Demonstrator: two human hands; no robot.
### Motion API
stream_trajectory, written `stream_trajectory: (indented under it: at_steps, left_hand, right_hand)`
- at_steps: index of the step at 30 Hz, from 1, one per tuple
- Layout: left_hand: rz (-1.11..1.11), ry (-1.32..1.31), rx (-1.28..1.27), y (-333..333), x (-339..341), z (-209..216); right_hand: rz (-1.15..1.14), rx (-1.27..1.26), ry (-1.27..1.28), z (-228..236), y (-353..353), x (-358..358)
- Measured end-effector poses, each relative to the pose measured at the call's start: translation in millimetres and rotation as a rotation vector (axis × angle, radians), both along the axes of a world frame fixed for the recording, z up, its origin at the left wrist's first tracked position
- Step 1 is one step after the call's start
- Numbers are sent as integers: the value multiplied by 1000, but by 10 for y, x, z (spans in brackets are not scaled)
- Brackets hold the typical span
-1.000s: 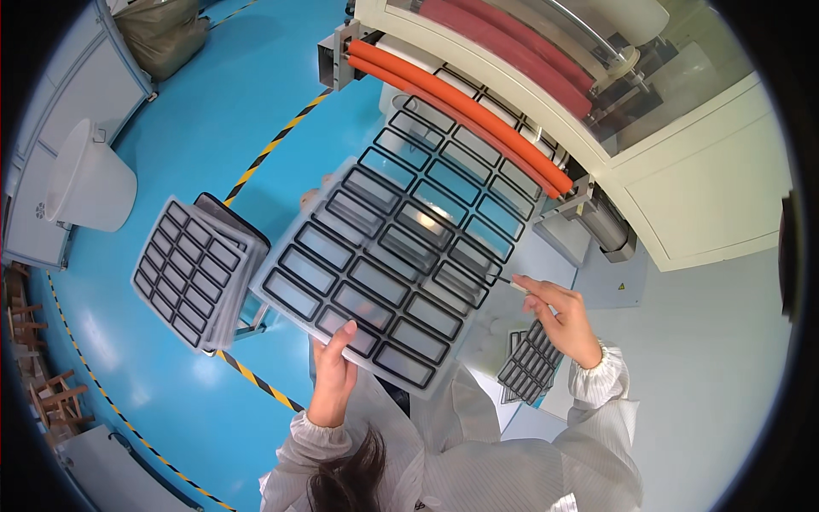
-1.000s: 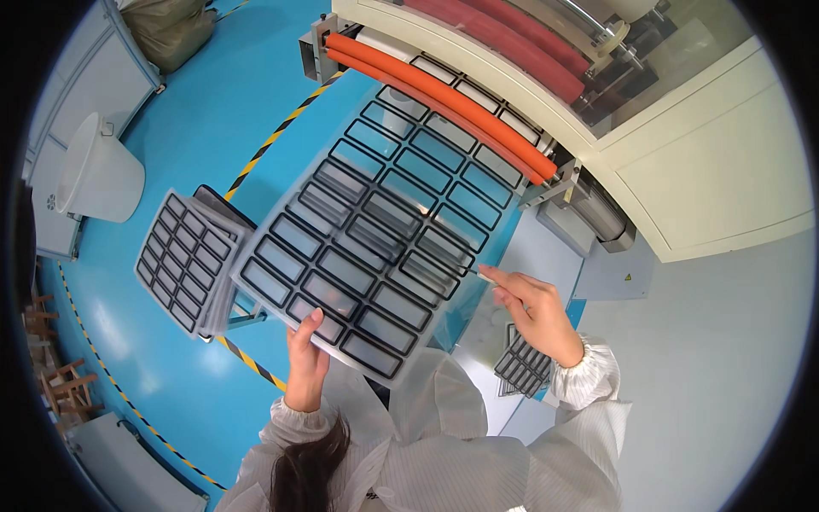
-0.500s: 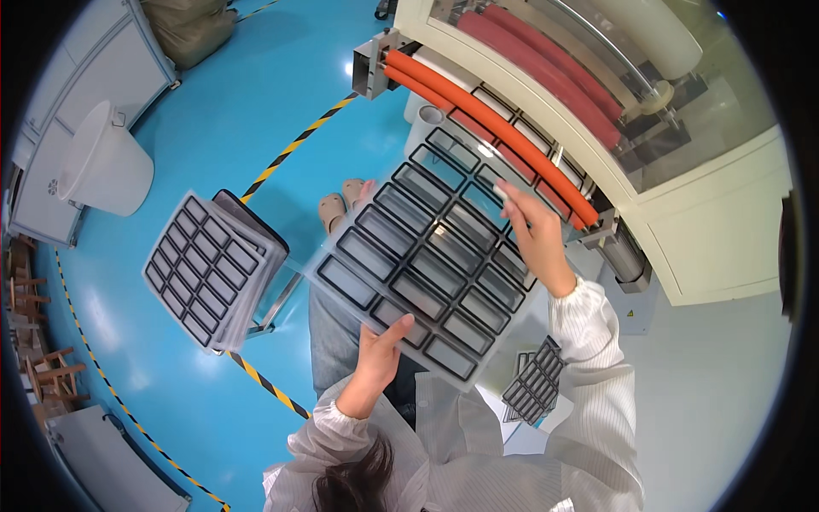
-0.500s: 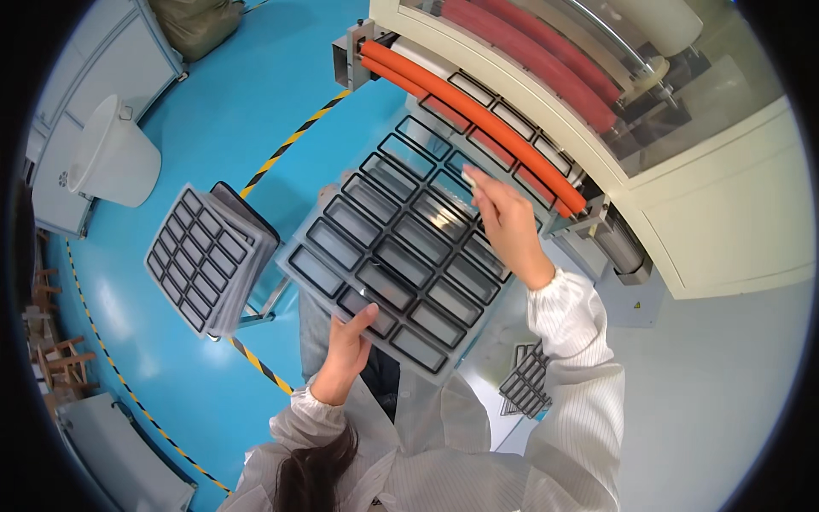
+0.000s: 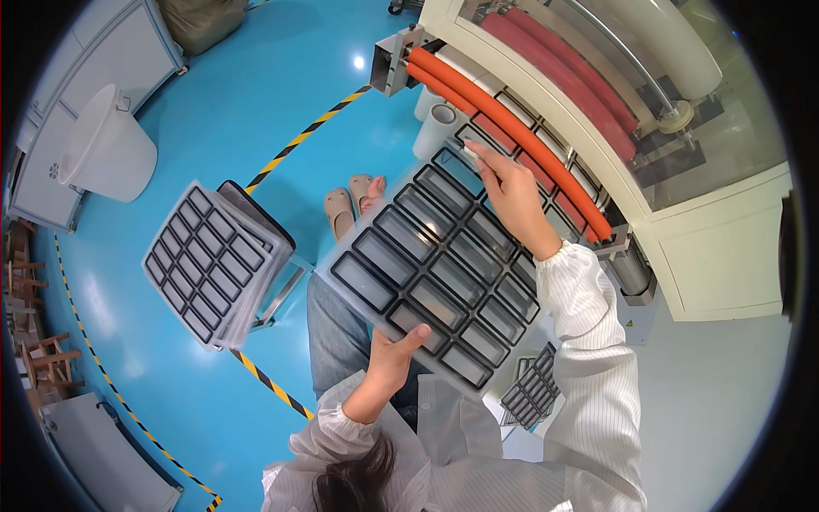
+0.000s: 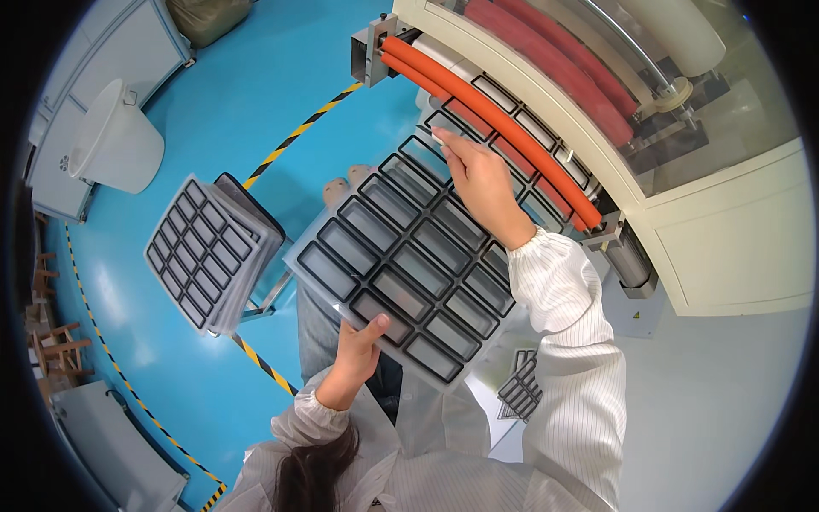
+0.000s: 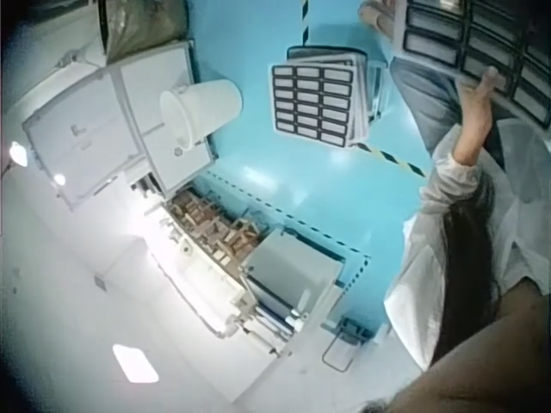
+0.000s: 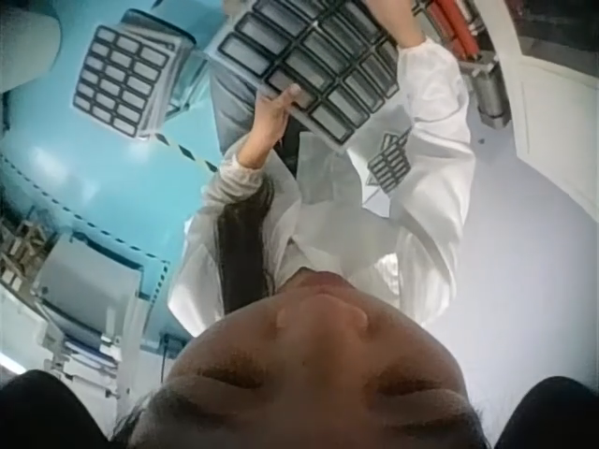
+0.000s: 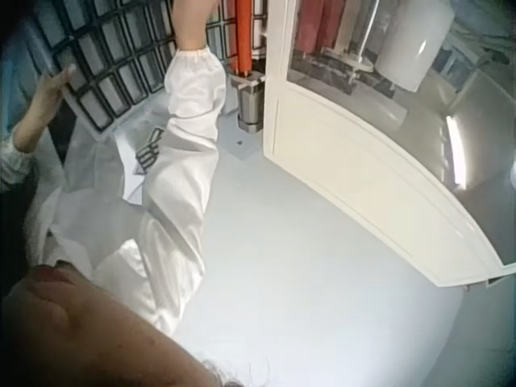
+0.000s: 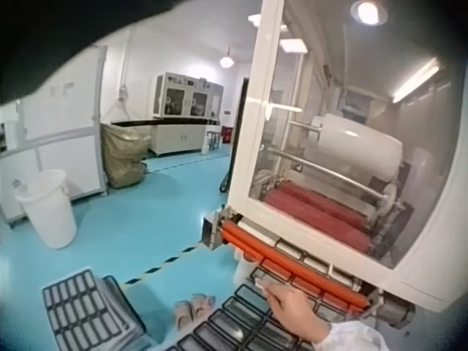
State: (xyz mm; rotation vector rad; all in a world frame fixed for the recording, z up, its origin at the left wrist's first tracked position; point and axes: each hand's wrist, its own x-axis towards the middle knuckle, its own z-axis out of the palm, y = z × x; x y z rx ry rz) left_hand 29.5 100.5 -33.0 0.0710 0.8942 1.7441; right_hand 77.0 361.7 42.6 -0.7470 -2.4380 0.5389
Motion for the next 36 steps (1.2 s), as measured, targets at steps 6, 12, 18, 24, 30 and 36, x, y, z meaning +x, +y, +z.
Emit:
stream_trajectory:
  at_steps: [6, 12, 18, 24, 30, 36]
  left_hand:
    - [-14, 22, -6, -131, -13, 12]
    - [26, 61, -26, -267, -27, 49]
    - [26, 23, -30, -383, -56, 131]
    - [53, 33, -18, -502, -79, 101]
    - [91, 26, -35, -722, -100, 87]
    - [130, -27, -53, -834, -93, 25]
  right_hand:
    - [6, -8, -39, -16, -109, -68]
    - [7, 3, -51, -46, -251, -146]
    - [-4, 146, -101, -157, -308, -214]
    - [38, 314, -218, -281, -352, -285]
    - [97, 313, -271, -129, -573, -139]
    - [56, 297, -388, 111, -958, 640]
